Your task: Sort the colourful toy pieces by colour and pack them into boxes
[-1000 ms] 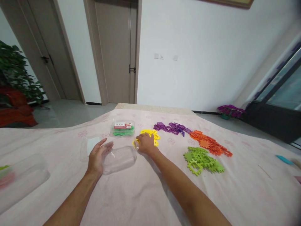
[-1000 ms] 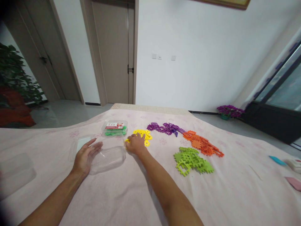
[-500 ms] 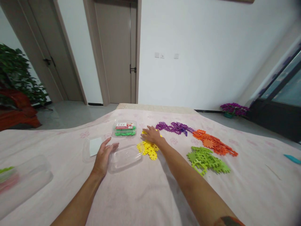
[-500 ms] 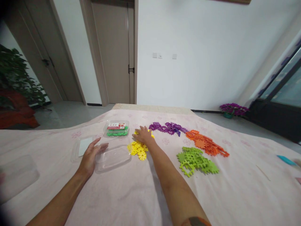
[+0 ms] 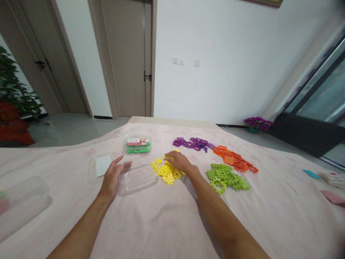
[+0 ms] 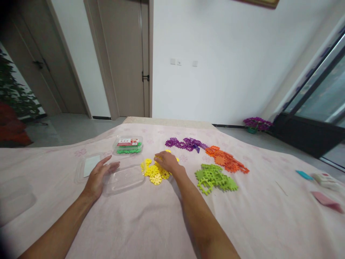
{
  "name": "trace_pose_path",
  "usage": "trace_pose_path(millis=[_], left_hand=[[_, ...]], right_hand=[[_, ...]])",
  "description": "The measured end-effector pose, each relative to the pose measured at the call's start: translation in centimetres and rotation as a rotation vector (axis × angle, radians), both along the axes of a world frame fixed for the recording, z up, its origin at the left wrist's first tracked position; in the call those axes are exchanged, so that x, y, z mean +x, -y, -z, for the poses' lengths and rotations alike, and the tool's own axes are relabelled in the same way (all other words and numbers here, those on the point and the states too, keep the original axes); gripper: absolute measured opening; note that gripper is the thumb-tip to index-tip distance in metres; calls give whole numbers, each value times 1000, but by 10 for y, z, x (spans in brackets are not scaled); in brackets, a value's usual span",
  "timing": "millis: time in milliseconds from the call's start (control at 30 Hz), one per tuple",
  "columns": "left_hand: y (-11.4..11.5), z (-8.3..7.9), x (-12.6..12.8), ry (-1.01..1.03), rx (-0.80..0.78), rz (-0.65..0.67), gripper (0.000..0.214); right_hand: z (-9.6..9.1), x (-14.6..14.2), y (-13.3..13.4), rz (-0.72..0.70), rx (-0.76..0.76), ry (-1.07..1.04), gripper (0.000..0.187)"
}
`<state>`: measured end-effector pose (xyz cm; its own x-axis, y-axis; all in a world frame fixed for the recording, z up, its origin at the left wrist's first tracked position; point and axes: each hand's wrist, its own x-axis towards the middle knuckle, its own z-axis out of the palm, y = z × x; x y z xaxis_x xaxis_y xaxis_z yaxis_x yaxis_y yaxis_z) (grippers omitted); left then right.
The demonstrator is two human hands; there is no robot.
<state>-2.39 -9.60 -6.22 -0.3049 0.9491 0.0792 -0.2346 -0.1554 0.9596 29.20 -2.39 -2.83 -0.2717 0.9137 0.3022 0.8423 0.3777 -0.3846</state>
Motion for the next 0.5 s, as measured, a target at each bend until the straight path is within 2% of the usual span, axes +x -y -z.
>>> trace_pose_path(millis=[133,200,367,500], left_hand=[[-1,1,1,9,20,-32,65],[-1,1,1,3,18,-43,64],[-2,2,1,-18,4,-26,60],[-2,4,0,-17,-8,-25,60]], right_hand=[[-1,8,14,-75,116,-128,30],[-1,5,21,-91,105,-80,29],[2,-9,35,-163,43,83,47],[5,-13,35,-183,80,99,49]])
